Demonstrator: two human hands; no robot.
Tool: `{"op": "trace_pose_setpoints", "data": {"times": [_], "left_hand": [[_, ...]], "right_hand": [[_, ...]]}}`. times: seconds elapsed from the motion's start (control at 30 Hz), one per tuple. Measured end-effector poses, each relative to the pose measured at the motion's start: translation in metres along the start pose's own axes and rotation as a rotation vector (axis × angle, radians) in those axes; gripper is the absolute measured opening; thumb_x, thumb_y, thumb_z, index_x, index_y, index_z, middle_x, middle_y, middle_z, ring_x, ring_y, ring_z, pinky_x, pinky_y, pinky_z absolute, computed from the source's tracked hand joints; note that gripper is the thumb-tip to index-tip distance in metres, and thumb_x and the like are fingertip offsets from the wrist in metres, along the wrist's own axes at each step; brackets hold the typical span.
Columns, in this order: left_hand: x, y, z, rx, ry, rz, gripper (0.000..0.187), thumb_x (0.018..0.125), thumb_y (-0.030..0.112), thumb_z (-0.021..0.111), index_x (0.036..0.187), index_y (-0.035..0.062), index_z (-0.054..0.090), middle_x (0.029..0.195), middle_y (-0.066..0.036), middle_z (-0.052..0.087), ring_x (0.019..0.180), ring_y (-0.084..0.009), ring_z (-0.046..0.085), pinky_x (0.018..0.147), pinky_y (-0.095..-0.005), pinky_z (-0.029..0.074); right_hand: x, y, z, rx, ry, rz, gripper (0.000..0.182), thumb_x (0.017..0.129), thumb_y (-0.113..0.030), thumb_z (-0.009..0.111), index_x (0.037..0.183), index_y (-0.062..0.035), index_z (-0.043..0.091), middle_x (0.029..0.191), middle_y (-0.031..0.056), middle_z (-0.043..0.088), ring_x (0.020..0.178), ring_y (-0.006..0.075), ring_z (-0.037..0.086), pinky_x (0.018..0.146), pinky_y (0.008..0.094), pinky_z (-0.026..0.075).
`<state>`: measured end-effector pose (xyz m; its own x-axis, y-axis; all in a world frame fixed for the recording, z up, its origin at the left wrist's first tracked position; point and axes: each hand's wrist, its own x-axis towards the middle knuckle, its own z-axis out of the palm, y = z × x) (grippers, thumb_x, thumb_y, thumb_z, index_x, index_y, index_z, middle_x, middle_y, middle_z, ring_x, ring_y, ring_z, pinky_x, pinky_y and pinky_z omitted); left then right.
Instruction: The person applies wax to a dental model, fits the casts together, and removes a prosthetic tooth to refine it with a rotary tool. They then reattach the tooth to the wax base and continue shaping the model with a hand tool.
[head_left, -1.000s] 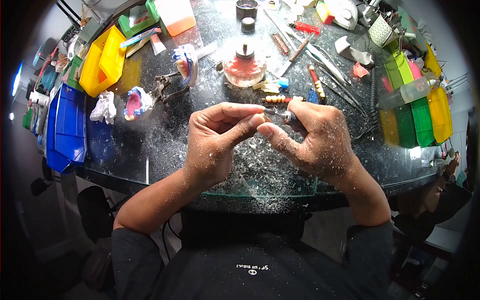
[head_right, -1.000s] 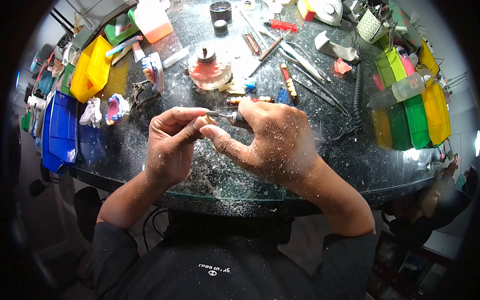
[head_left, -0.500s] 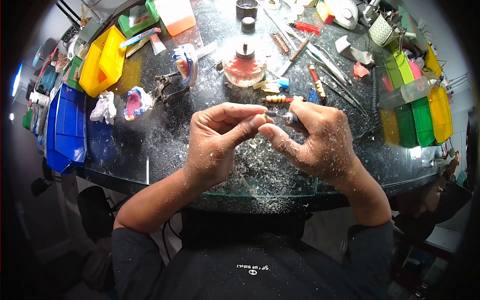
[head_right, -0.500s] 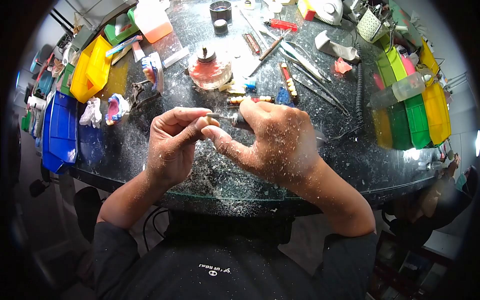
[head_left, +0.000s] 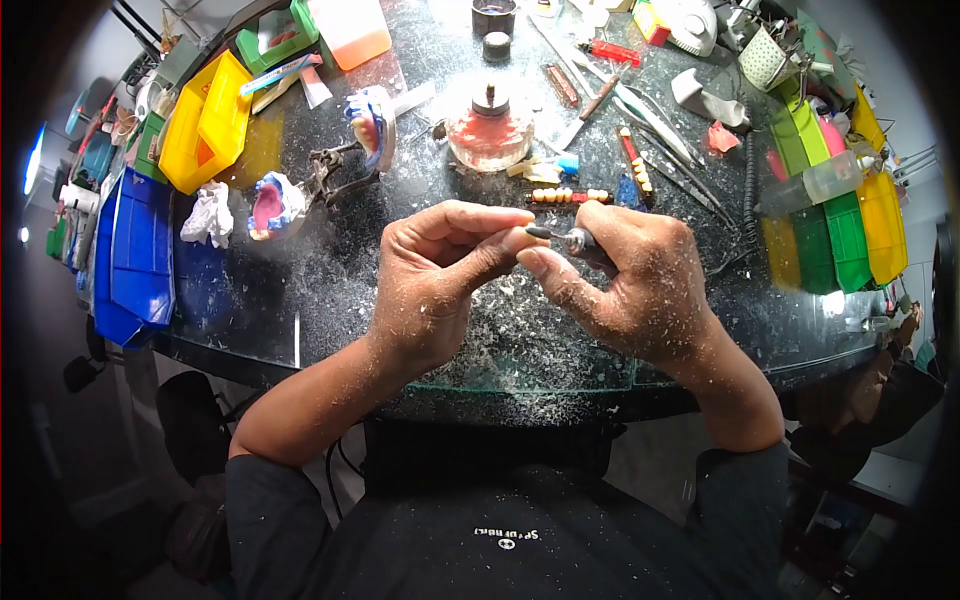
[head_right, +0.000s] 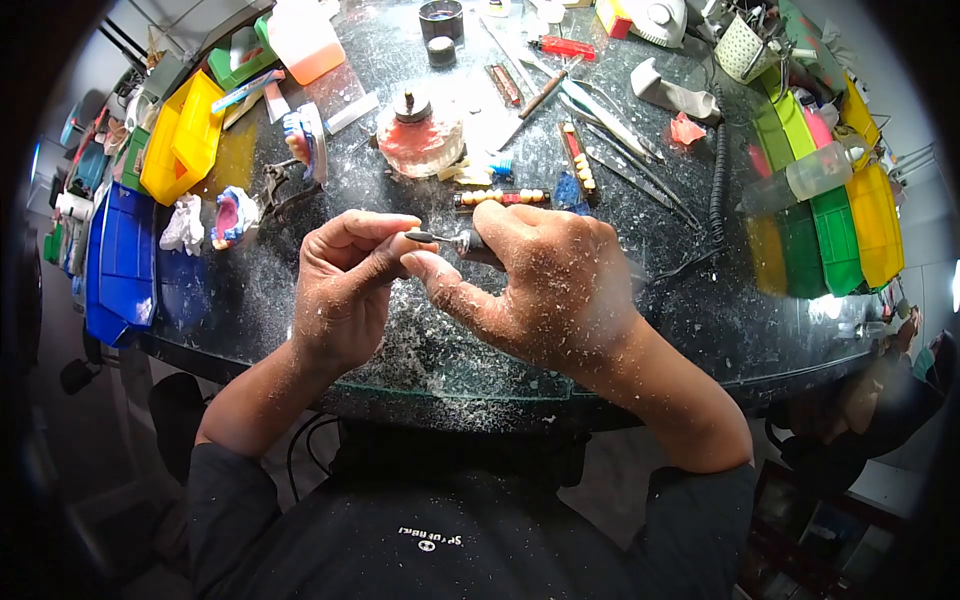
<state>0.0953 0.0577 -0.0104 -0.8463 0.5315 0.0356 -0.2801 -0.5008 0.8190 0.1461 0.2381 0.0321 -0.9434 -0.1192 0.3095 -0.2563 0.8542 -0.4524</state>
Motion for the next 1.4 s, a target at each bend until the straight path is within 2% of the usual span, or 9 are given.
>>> {"op": "trace_pose_setpoints", "data": {"times": [0.3,0.4,0.5,0.6,0.73,0.83,0.93,1.13,1.4], "left_hand": [[0.000,-0.003,-0.001,-0.114,-0.001,-0.018,0.015,0.084,0.001,0.066,0.099,-0.0026,0.064,0.094,-0.013,0.068,0.087,-0.0152,0.066,0.078,-0.0255,0.054],[-0.001,-0.001,-0.001,-0.120,-0.008,-0.017,0.014,0.084,0.001,0.066,0.098,-0.0027,0.064,0.093,-0.013,0.068,0.087,-0.0156,0.066,0.079,-0.0263,0.054],[0.000,-0.002,0.000,-0.111,-0.008,0.006,0.014,0.084,0.000,0.066,0.097,-0.0030,0.064,0.094,-0.014,0.068,0.087,-0.0162,0.067,0.080,-0.0273,0.055],[-0.001,-0.002,-0.001,-0.068,-0.001,0.022,0.013,0.084,-0.001,0.066,0.096,-0.0036,0.064,0.094,-0.014,0.068,0.088,-0.0171,0.067,0.081,-0.0282,0.055],[-0.001,-0.002,-0.002,0.005,0.002,0.040,0.013,0.083,-0.002,0.067,0.095,-0.0042,0.064,0.094,-0.015,0.068,0.088,-0.0173,0.067,0.082,-0.0286,0.055],[-0.001,0.000,0.001,0.025,0.006,0.046,0.014,0.082,-0.003,0.067,0.095,-0.0046,0.064,0.095,-0.015,0.068,0.088,-0.0170,0.067,0.082,-0.0284,0.055],[-0.001,-0.001,0.000,0.020,0.000,0.050,0.014,0.082,-0.003,0.067,0.095,-0.0047,0.065,0.095,-0.015,0.068,0.088,-0.0169,0.067,0.082,-0.0281,0.055],[-0.001,-0.001,0.000,-0.021,0.018,0.008,0.014,0.083,-0.001,0.067,0.096,-0.0049,0.065,0.094,-0.014,0.068,0.087,-0.0160,0.067,0.080,-0.0267,0.055],[0.002,0.001,-0.001,-0.043,-0.002,-0.027,0.018,0.083,0.001,0.068,0.099,-0.0036,0.064,0.094,-0.012,0.068,0.086,-0.0125,0.065,0.079,-0.0244,0.053]], "right_hand": [[0.001,0.000,-0.001,-0.022,-0.051,0.063,0.055,0.080,-0.053,0.065,0.062,-0.0030,0.051,0.056,0.0140,0.054,0.052,0.0303,0.061,0.048,0.0393,0.047],[-0.001,-0.001,0.004,0.054,0.033,-0.005,0.055,0.080,-0.053,0.065,0.062,-0.0030,0.051,0.057,0.0140,0.054,0.052,0.0304,0.061,0.048,0.0391,0.047],[0.002,-0.003,-0.003,0.018,-0.076,0.082,0.054,0.080,-0.052,0.065,0.062,-0.0034,0.051,0.057,0.0139,0.055,0.052,0.0299,0.060,0.049,0.0388,0.047],[-0.001,-0.002,0.002,0.041,0.027,-0.002,0.054,0.080,-0.053,0.066,0.062,-0.0038,0.051,0.057,0.0137,0.054,0.051,0.0295,0.060,0.049,0.0387,0.047],[0.001,-0.001,-0.004,0.023,-0.075,0.065,0.054,0.080,-0.053,0.065,0.062,-0.0039,0.051,0.056,0.0138,0.054,0.051,0.0283,0.060,0.048,0.0383,0.047],[-0.002,0.001,0.002,0.012,0.033,-0.036,0.055,0.080,-0.053,0.065,0.062,-0.0036,0.051,0.056,0.0139,0.053,0.051,0.0281,0.060,0.048,0.0383,0.047],[0.001,-0.001,-0.005,0.012,-0.079,0.069,0.055,0.079,-0.054,0.065,0.063,-0.0032,0.052,0.056,0.0146,0.054,0.051,0.0293,0.060,0.049,0.0389,0.048],[0.002,-0.003,-0.006,0.010,-0.085,0.088,0.055,0.079,-0.054,0.065,0.064,-0.0031,0.052,0.059,0.0161,0.057,0.054,0.0300,0.062,0.050,0.0387,0.049],[0.004,0.002,-0.008,0.087,-0.033,0.019,0.046,0.080,-0.045,0.069,0.079,-0.0003,0.058,0.064,0.0139,0.060,0.056,0.0270,0.064,0.051,0.0349,0.049]]}}
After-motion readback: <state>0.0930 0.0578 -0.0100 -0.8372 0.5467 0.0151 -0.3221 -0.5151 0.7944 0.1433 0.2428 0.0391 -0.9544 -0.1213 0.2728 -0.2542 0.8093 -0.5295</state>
